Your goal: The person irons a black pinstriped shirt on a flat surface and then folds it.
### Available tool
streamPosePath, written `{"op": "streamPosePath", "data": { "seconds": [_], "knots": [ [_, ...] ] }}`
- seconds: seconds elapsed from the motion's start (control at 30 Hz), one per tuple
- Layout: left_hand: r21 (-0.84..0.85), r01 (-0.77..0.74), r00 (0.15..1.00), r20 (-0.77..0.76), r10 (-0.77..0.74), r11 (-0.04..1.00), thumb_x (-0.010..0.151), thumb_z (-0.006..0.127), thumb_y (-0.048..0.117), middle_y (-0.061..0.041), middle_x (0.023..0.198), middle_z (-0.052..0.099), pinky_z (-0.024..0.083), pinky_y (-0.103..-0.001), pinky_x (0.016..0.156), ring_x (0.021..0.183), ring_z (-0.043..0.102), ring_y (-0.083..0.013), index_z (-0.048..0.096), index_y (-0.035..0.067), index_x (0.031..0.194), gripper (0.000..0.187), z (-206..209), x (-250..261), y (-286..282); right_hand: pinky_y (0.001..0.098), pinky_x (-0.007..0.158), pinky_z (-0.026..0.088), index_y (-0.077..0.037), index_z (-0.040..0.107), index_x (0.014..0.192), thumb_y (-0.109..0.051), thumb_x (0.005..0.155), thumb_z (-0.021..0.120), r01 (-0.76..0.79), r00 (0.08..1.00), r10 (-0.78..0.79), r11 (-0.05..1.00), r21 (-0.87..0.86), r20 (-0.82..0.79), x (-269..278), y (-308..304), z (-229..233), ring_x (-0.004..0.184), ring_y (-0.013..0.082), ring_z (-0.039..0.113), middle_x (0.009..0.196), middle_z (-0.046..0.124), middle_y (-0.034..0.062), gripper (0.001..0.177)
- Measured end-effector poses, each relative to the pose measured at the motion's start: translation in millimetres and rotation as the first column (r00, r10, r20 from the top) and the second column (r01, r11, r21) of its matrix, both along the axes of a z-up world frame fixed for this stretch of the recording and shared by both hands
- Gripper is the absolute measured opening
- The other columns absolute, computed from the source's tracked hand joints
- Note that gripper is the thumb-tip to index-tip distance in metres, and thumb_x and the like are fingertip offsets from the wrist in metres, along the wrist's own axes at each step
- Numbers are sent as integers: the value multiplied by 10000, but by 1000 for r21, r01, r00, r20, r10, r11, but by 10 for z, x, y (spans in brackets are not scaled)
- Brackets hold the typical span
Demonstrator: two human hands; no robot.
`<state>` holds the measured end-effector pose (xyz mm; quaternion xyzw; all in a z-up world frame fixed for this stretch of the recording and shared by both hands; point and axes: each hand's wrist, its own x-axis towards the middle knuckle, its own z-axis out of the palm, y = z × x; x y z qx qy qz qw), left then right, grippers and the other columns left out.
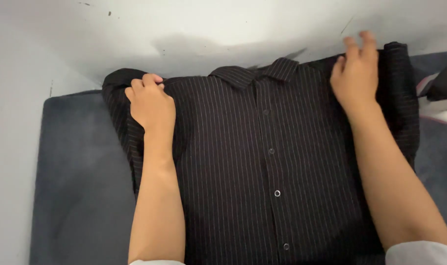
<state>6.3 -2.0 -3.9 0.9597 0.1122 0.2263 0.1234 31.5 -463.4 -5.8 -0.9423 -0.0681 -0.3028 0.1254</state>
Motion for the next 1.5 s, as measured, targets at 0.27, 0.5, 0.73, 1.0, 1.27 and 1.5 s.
{"op": "streamPosePath", "data": {
  "seconds": [0.27, 0.5, 0.73, 1.0, 1.27, 1.5],
  "knots": [
    [-23, 434, 848, -326, -417, 901, 1057, 518, 411, -191, 1545, 434, 277, -626, 1164, 1438, 390, -406, 524, 60, 1462, 536, 599, -178, -900, 747, 1134, 157, -91, 569, 1470, -363, 1109, 435, -97, 901, 69, 994, -46, -428, -27, 514, -38, 1463, 394, 365, 1536, 517, 121, 472],
    [-82, 462, 717, -552, -426, 883, 993, 239, 664, -91, 1673, 164, 75, -584, 1209, 1513, 83, -417, 240, 198, 1603, 767, 425, -225, -901, 708, 1184, 118, -163, 476, 1543, -391, 1083, 379, -162, 862, 120, 986, -44, -493, -116, 288, -15, 1505, 348, 324, 1609, 445, 57, 522],
    [-217, 346, 867, -298, -400, 913, 1055, 429, 409, -207, 1663, 213, 239, -535, 1188, 1541, 109, -456, 375, 88, 1554, 596, 20, -411, -32, 681, 1199, 147, -187, 458, 1572, -388, 1096, 375, -152, 886, 92, 984, -97, -454, -402, -101, 28, 1518, 373, 312, 1644, 396, 102, 524],
    [82, 605, 793, -152, -590, 792, 943, 585, 128, -138, 1432, 596, 445, -492, 1090, 1343, 550, -403, 630, 115, 1339, 399, 527, -1680, 38, 643, 1190, 269, -120, 455, 1556, -381, 1023, 514, -250, 905, 197, 963, -96, -378, -1671, -266, 217, 1519, 458, 317, 1642, 401, 159, 596],
    [119, 41, 994, -101, -29, 992, 920, 685, 270, -244, 1359, 621, 509, -487, 1025, 1223, 607, -417, 645, -9, 1365, 526, 460, -3030, 14, 623, 1223, 269, 83, 445, 1475, -431, 962, 611, 169, 944, -169, 985, -26, -284, -3115, -487, 254, 1478, 541, 318, 1577, 399, 287, 745],
    [90, -272, 914, -287, 286, 958, 907, 736, 428, -181, 1009, 731, 599, -456, 821, 938, 712, -333, 707, 39, 1196, 486, -293, -3735, 360, 501, 1205, 325, 15, 563, 1251, -375, 1150, 664, 367, 901, -395, 914, -171, -178, -3821, -853, -271, 1379, 414, 426, 1428, 491, 183, 415]
  ]
}}
